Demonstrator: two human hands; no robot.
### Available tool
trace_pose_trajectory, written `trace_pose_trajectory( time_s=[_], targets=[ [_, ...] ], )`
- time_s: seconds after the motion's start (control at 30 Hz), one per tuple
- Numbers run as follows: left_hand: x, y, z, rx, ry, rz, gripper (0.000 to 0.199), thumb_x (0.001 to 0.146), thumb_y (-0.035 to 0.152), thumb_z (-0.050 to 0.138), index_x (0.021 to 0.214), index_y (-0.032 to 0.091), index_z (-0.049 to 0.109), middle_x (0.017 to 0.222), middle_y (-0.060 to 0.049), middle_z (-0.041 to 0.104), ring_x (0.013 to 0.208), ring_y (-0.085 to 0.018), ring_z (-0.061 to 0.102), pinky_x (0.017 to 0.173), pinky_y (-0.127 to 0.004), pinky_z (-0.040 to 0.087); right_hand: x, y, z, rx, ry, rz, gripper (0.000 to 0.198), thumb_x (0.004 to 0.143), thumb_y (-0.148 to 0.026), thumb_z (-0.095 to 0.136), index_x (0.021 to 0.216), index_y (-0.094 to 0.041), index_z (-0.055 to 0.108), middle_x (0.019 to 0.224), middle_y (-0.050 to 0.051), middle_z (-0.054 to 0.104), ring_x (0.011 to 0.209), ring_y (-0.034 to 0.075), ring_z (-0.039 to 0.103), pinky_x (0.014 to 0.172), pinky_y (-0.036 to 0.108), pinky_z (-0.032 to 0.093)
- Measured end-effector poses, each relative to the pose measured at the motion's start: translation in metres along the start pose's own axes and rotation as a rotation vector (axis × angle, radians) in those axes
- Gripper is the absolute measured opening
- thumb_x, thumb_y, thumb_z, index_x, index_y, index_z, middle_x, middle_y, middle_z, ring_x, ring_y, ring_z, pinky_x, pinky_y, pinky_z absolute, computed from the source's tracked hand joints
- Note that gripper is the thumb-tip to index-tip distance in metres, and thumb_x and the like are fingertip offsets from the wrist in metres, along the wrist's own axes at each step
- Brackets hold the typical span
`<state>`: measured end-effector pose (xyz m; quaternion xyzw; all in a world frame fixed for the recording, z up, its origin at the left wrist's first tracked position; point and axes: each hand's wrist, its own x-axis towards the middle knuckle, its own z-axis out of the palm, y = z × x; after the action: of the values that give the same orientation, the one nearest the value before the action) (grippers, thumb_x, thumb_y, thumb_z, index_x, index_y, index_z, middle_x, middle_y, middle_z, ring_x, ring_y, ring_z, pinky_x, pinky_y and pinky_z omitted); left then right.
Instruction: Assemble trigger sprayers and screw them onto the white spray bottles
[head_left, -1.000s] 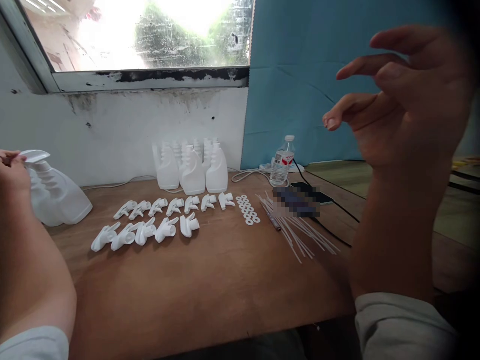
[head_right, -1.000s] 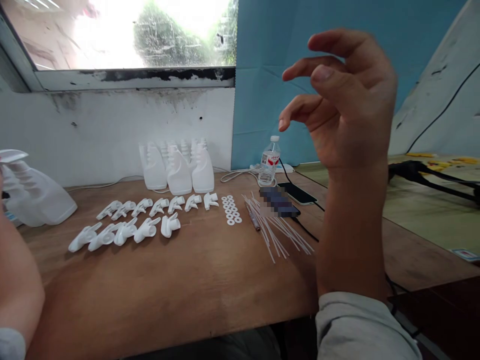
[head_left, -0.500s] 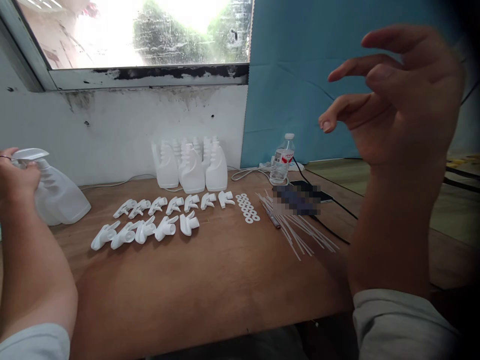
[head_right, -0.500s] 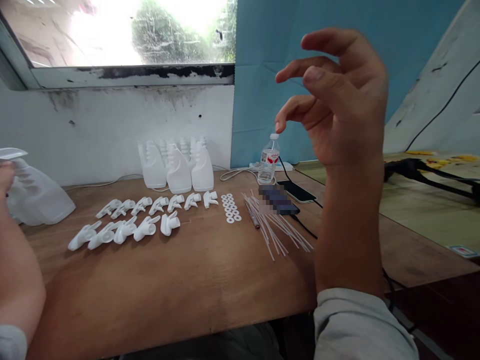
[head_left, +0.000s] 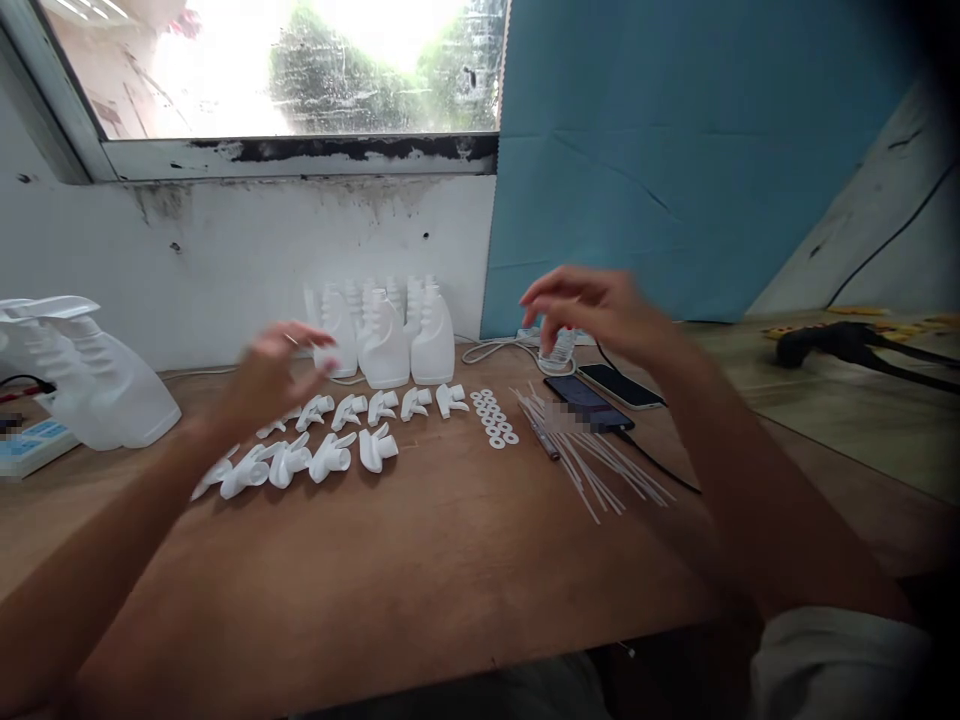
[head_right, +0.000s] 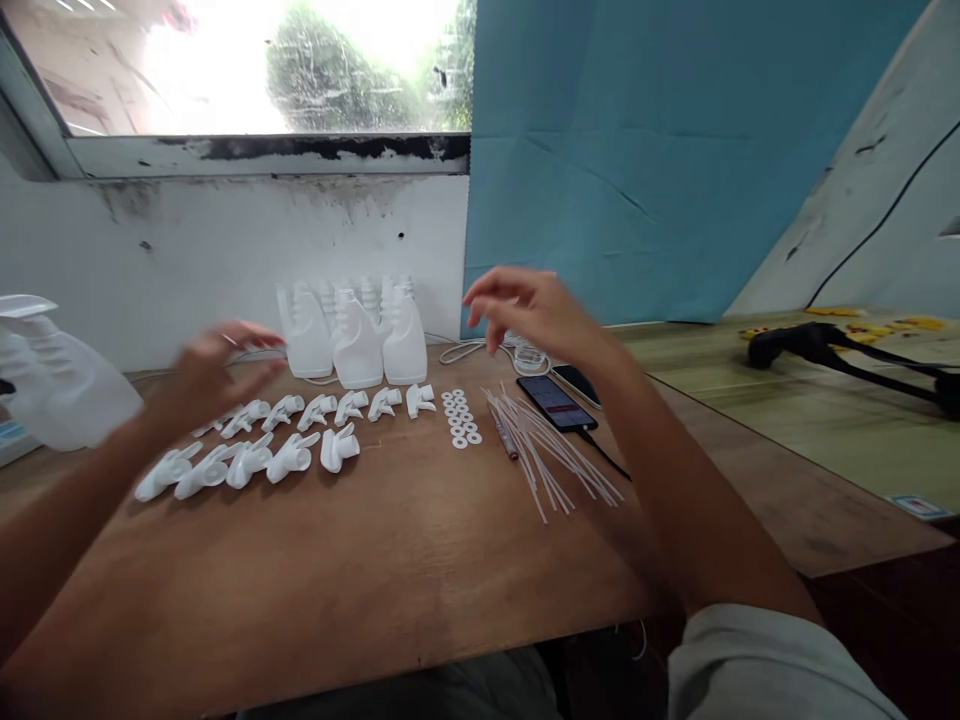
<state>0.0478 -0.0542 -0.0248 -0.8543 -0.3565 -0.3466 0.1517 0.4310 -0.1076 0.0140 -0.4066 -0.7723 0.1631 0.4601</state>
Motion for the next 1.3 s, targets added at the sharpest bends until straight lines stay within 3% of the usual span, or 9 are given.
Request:
trace_pose_trajectory(
  time_s=[0.1,0.23,0.5,0.63,0.83,0.93,1.07,1.17,1.3],
  targets=[
    [-0.027,0.036,0.053,0.037,-0.267,0.159,0.033,0.09,0.039,0.054,0.114,0.017,0.061,0.116,-0.01,0.063,0.112,-0.027,0.054,0.093,-0.043,0.044,-0.013,0.04,0.029,-0.302,-0.366,0.106,0.016,0.088,-0.027,0.055,0.092,-0.016,0.067,0.077,0.003,0.069,0.055,0.012,0.06,0.054,0.025,0.045],
    [-0.051,0.05,0.086,0.06,-0.346,0.172,0.036,0.089,0.036,0.055,0.119,0.018,0.058,0.118,-0.012,0.062,0.111,-0.031,0.053,0.092,-0.048,0.042,-0.038,0.087,0.061,-0.467,-0.583,0.099,0.017,0.081,-0.014,0.057,0.088,-0.017,0.072,0.078,0.004,0.07,0.066,0.016,0.062,0.059,0.025,0.042],
    [-0.069,0.066,0.102,0.046,-0.382,0.222,0.026,0.09,0.016,0.047,0.114,0.015,0.059,0.112,-0.013,0.064,0.107,-0.03,0.055,0.088,-0.047,0.047,-0.055,0.104,0.078,-0.449,-0.676,0.014,0.012,0.08,-0.014,0.061,0.086,-0.015,0.072,0.089,0.007,0.069,0.08,0.017,0.062,0.073,0.026,0.045],
    [-0.075,0.079,0.101,-0.169,-0.336,0.287,0.024,0.094,0.013,0.04,0.108,0.018,0.059,0.113,-0.012,0.063,0.107,-0.026,0.057,0.089,-0.042,0.049,-0.058,0.094,0.087,-0.363,-0.701,-0.027,0.015,0.084,-0.012,0.059,0.091,-0.015,0.071,0.091,0.006,0.067,0.083,0.015,0.062,0.076,0.025,0.047],
    [-0.081,0.107,0.102,-0.746,-0.304,-0.038,0.016,0.096,0.027,0.043,0.107,0.023,0.055,0.116,-0.008,0.06,0.104,-0.017,0.059,0.09,-0.031,0.051,-0.063,0.089,0.094,-0.369,-0.645,-0.067,0.017,0.086,-0.013,0.058,0.098,-0.013,0.069,0.097,0.01,0.066,0.09,0.019,0.061,0.082,0.03,0.048],
    [-0.084,0.109,0.11,-0.895,-0.373,-0.188,0.018,0.093,0.034,0.05,0.107,0.023,0.053,0.112,-0.007,0.059,0.091,-0.016,0.061,0.081,-0.029,0.054,-0.065,0.091,0.097,-0.446,-0.618,-0.123,0.018,0.091,-0.017,0.052,0.097,-0.013,0.069,0.097,0.011,0.067,0.093,0.02,0.062,0.085,0.033,0.047],
    [-0.085,0.106,0.111,-0.974,-0.402,-0.254,0.025,0.086,0.034,0.06,0.107,0.023,0.052,0.111,-0.005,0.058,0.091,-0.015,0.059,0.086,-0.03,0.053,-0.067,0.092,0.106,-0.624,-0.536,-0.22,0.019,0.089,-0.019,0.052,0.083,-0.014,0.069,0.083,0.01,0.068,0.079,0.02,0.063,0.078,0.034,0.048],
    [-0.082,0.106,0.108,-1.047,-0.444,-0.297,0.026,0.088,0.034,0.058,0.11,0.022,0.051,0.104,-0.005,0.061,0.086,-0.015,0.061,0.083,-0.031,0.053,-0.069,0.088,0.114,-0.64,-0.358,-0.253,0.021,0.091,-0.02,0.049,0.081,-0.015,0.066,0.079,0.01,0.067,0.076,0.02,0.062,0.075,0.035,0.049],
    [-0.079,0.107,0.108,-1.182,-0.476,-0.347,0.032,0.086,0.035,0.061,0.112,0.021,0.049,0.103,-0.005,0.065,0.087,-0.016,0.064,0.084,-0.031,0.052,-0.075,0.073,0.128,-0.408,-0.003,-0.439,0.014,0.093,-0.02,0.049,0.092,-0.022,0.063,0.083,0.005,0.068,0.077,0.017,0.063,0.071,0.031,0.051]
  ],
)
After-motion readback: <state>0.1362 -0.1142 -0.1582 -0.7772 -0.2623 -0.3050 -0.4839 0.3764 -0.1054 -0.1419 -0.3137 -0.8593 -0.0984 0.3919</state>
